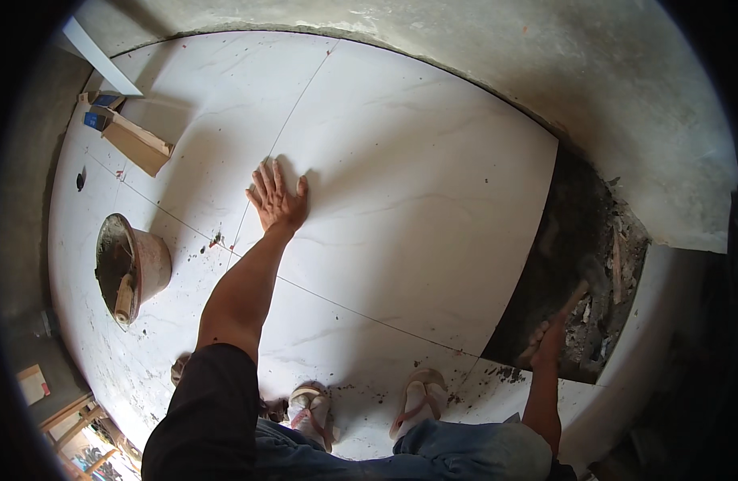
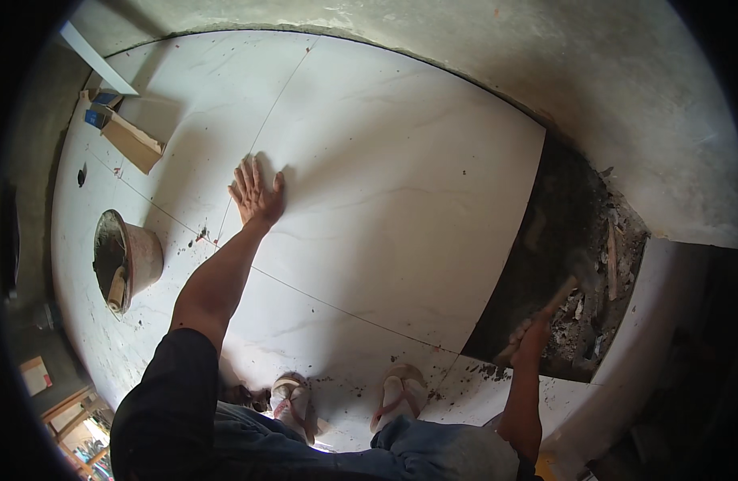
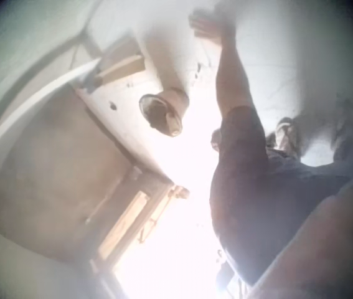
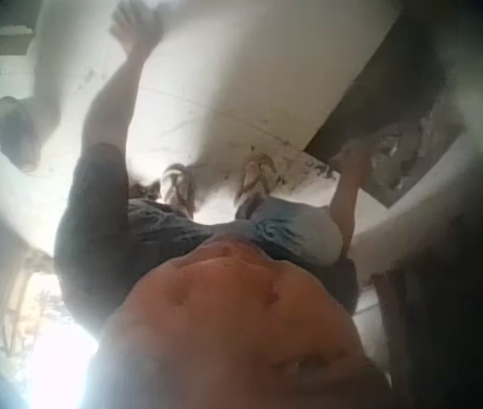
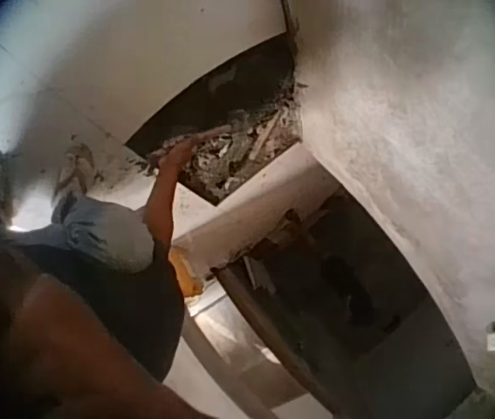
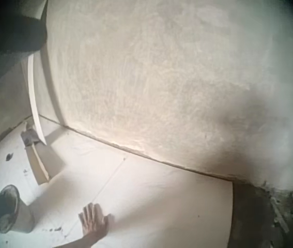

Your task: The person installs floor tiles by applying mortar with a trowel, placing tiles onto the wet surface, tapping them into place with a rubber mallet, and wiping away excess grout with a cloth.

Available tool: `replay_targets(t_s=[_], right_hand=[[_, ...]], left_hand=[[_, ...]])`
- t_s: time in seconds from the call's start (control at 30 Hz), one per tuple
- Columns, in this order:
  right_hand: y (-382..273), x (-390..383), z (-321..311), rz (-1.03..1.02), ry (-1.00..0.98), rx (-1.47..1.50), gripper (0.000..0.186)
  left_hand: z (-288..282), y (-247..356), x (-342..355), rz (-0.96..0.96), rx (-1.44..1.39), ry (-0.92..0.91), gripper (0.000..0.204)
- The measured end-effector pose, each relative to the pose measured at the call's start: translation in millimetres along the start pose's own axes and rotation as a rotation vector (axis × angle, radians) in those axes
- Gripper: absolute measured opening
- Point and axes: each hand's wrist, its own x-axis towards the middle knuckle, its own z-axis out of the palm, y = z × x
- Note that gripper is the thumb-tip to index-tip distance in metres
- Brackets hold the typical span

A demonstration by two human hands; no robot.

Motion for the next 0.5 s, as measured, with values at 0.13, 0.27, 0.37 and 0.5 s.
replay_targets(t_s=[0.13, 0.27, 0.37, 0.5], right_hand=[[13, -36, 9, 0.248, -0.227, -0.27, 0.038], [5, -18, 5, 0.085, 0.003, -0.093, 0.041], [-24, -15, 39, -0.07, 0.088, -0.001, 0.043], [-54, 18, 107, -0.209, 0.02, 0.073, 0.044]], left_hand=[[-9, -10, 3, -0.016, 0.04, -0.007, 0.076], [-1, 2, 38, 0.185, 0.031, -0.023, 0.079], [-16, 39, 73, 0.166, -0.011, -0.111, 0.083], [-28, 79, 107, 0.178, -0.028, -0.073, 0.085]])
